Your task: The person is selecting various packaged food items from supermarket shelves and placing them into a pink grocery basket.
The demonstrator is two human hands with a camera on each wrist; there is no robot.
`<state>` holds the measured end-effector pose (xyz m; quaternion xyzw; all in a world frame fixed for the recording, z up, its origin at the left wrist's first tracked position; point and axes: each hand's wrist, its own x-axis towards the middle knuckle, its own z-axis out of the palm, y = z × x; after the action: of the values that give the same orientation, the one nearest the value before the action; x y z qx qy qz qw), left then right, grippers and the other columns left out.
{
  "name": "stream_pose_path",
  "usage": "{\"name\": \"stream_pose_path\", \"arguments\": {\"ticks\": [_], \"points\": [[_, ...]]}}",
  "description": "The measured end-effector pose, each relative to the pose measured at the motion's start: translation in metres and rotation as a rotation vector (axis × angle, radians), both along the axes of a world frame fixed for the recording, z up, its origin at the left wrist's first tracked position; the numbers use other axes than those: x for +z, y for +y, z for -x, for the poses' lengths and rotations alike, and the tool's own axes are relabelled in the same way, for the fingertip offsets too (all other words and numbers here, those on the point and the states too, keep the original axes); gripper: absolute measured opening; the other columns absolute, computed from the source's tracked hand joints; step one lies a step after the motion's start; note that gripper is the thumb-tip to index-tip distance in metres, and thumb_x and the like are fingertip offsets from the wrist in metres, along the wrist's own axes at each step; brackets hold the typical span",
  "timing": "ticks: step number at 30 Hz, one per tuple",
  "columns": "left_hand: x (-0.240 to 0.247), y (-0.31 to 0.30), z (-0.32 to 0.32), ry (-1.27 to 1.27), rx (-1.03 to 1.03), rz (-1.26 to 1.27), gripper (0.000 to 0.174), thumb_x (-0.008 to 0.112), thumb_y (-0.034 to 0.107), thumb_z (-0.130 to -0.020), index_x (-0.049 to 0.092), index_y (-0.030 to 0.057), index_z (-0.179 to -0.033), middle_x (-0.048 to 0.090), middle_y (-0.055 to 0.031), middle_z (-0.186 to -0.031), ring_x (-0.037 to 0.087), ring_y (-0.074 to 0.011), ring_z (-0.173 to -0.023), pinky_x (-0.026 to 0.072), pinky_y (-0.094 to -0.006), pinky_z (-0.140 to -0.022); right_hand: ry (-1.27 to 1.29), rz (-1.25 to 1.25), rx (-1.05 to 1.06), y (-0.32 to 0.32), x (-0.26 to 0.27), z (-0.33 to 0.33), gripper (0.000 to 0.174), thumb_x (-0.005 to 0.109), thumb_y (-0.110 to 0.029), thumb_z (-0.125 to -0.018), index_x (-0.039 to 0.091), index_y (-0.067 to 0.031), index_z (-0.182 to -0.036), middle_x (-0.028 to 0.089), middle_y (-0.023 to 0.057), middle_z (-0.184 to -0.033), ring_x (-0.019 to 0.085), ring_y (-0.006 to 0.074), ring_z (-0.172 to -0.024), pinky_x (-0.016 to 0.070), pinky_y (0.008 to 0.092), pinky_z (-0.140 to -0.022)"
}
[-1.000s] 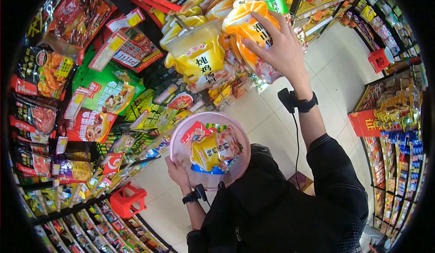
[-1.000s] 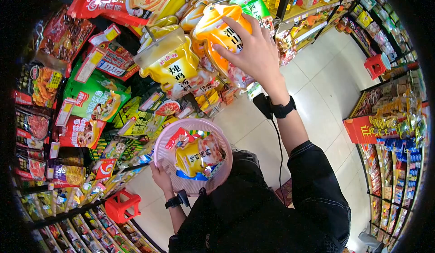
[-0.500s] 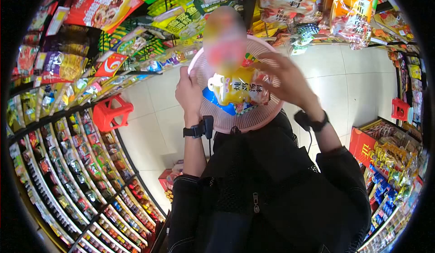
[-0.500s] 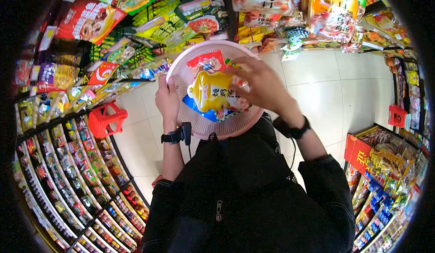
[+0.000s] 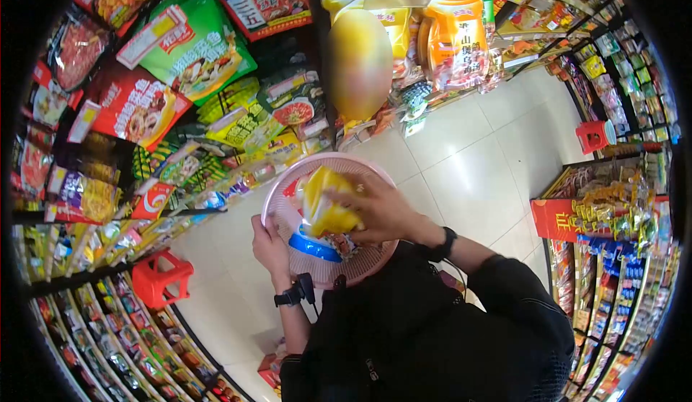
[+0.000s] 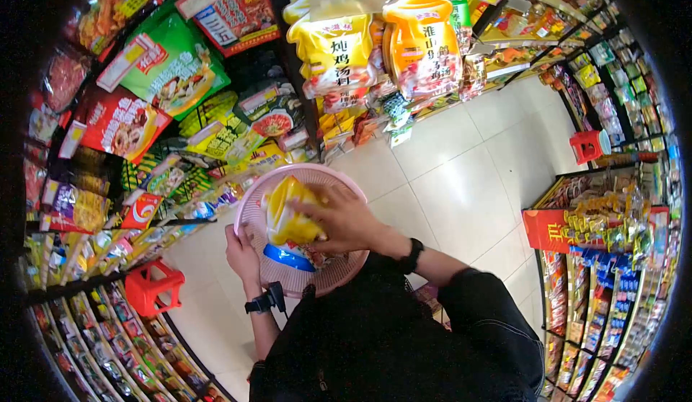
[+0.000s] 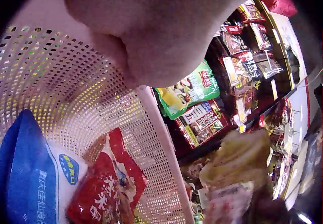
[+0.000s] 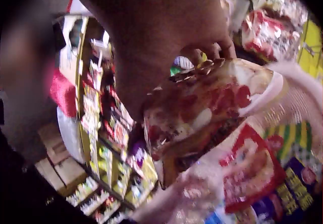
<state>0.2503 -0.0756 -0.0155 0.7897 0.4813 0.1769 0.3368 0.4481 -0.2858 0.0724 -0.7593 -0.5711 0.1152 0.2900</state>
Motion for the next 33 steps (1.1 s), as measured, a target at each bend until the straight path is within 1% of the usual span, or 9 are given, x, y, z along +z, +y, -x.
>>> {"name": "stream_pose_path", "arguments": {"ticks": [1,3,7,10,15,23,29,31,33], "points": [[0.0,0.001,-0.001,-0.011,0.023,0.005,0.025,0.048,0.036,-0.107,0.059,0.013,-0.109,0.071,-0.0168,-0.084,0.07,-0.0419,-0.08,0.0497,-0.0521,-0.067,0.132,-0.148,-0.111,-0.01,0.022,-0.006,0.092,0.086,-0.039,-0.069,0.047,-0.0327,-0.153,0.041,0.0211,-0.154,0.05,0.0445,-0.132,0.047,0.0552,-0.105],[0.004,0.004,-0.005,0.018,0.006,-0.009,0.026,0.048,0.036,-0.108,0.059,0.0126,-0.109,0.072,-0.0172,-0.084,0.07,-0.0424,-0.081,0.0499,-0.0523,-0.068,0.034,-0.206,-0.39,-0.029,0.053,-0.03,0.093,0.085,-0.032,-0.068,0.048,-0.029,-0.153,0.041,0.025,-0.153,0.051,0.0455,-0.13,0.0474,0.0528,-0.107],[0.002,0.006,-0.011,0.023,-0.034,-0.038,0.026,0.047,0.035,-0.108,0.058,0.0115,-0.11,0.072,-0.0189,-0.085,0.07,-0.0436,-0.081,0.0496,-0.0537,-0.069,-0.386,-0.36,-0.696,-0.021,0.081,-0.093,0.088,0.086,-0.029,-0.066,0.054,-0.0306,-0.148,0.048,0.0249,-0.143,0.052,0.0436,-0.126,0.0457,0.052,-0.104],[0.008,0.007,-0.016,0.047,-0.045,-0.056,0.026,0.046,0.035,-0.108,0.057,0.0112,-0.111,0.071,-0.0205,-0.086,0.069,-0.0449,-0.083,0.0496,-0.0545,-0.069,-0.503,-0.382,-0.718,0.005,0.082,-0.125,0.085,0.086,-0.032,-0.068,0.055,-0.0318,-0.147,0.049,0.0243,-0.14,0.053,0.042,-0.121,0.0461,0.05,-0.1],[0.013,0.005,-0.021,0.023,-0.047,-0.11,0.025,0.046,0.034,-0.108,0.056,0.0114,-0.112,0.071,-0.0215,-0.086,0.069,-0.0458,-0.083,0.0493,-0.0552,-0.07,-0.483,-0.495,-0.766,0.03,0.075,-0.148,0.084,0.085,-0.033,-0.069,0.055,-0.0304,-0.147,0.049,0.0256,-0.138,0.053,0.0435,-0.12,0.0463,0.0506,-0.099],[0.007,0.007,-0.018,-0.011,0.012,-0.034,0.025,0.045,0.033,-0.108,0.055,0.012,-0.114,0.071,-0.0218,-0.089,0.069,-0.0453,-0.084,0.0491,-0.0537,-0.069,-0.478,-0.596,-0.754,0.031,0.075,-0.151,0.084,0.085,-0.038,-0.068,0.056,-0.033,-0.147,0.049,0.0294,-0.133,0.053,0.0455,-0.117,0.0473,0.0527,-0.096],[0.0,0.01,-0.019,-0.045,0.001,-0.055,0.025,0.044,0.033,-0.109,0.056,0.0118,-0.114,0.071,-0.0219,-0.09,0.069,-0.045,-0.085,0.0501,-0.0519,-0.07,-0.494,-0.629,-0.735,0.028,0.086,-0.143,0.083,0.087,-0.032,-0.069,0.057,-0.0283,-0.146,0.049,0.0291,-0.133,0.051,0.0449,-0.122,0.0482,0.0508,-0.098],[-0.007,0.018,-0.017,0.029,-0.035,-0.025,0.032,0.047,0.033,-0.11,0.058,0.0101,-0.129,0.075,-0.0097,-0.109,0.076,-0.0233,-0.089,0.0564,-0.0337,-0.068,-0.508,-0.565,-0.766,0.038,0.087,-0.151,0.081,0.086,-0.035,-0.07,0.057,-0.0301,-0.146,0.05,0.028,-0.133,0.053,0.044,-0.12,0.0491,0.0504,-0.096],[-0.004,0.017,-0.02,0.028,-0.036,-0.024,0.031,0.048,0.033,-0.11,0.057,0.01,-0.129,0.075,-0.0099,-0.109,0.076,-0.0228,-0.089,0.0565,-0.0335,-0.068,-0.514,-0.537,-0.772,0.042,0.089,-0.152,0.08,0.085,-0.037,-0.07,0.057,-0.0318,-0.146,0.05,0.0272,-0.134,0.054,0.0436,-0.119,0.0493,0.0502,-0.096]]}}
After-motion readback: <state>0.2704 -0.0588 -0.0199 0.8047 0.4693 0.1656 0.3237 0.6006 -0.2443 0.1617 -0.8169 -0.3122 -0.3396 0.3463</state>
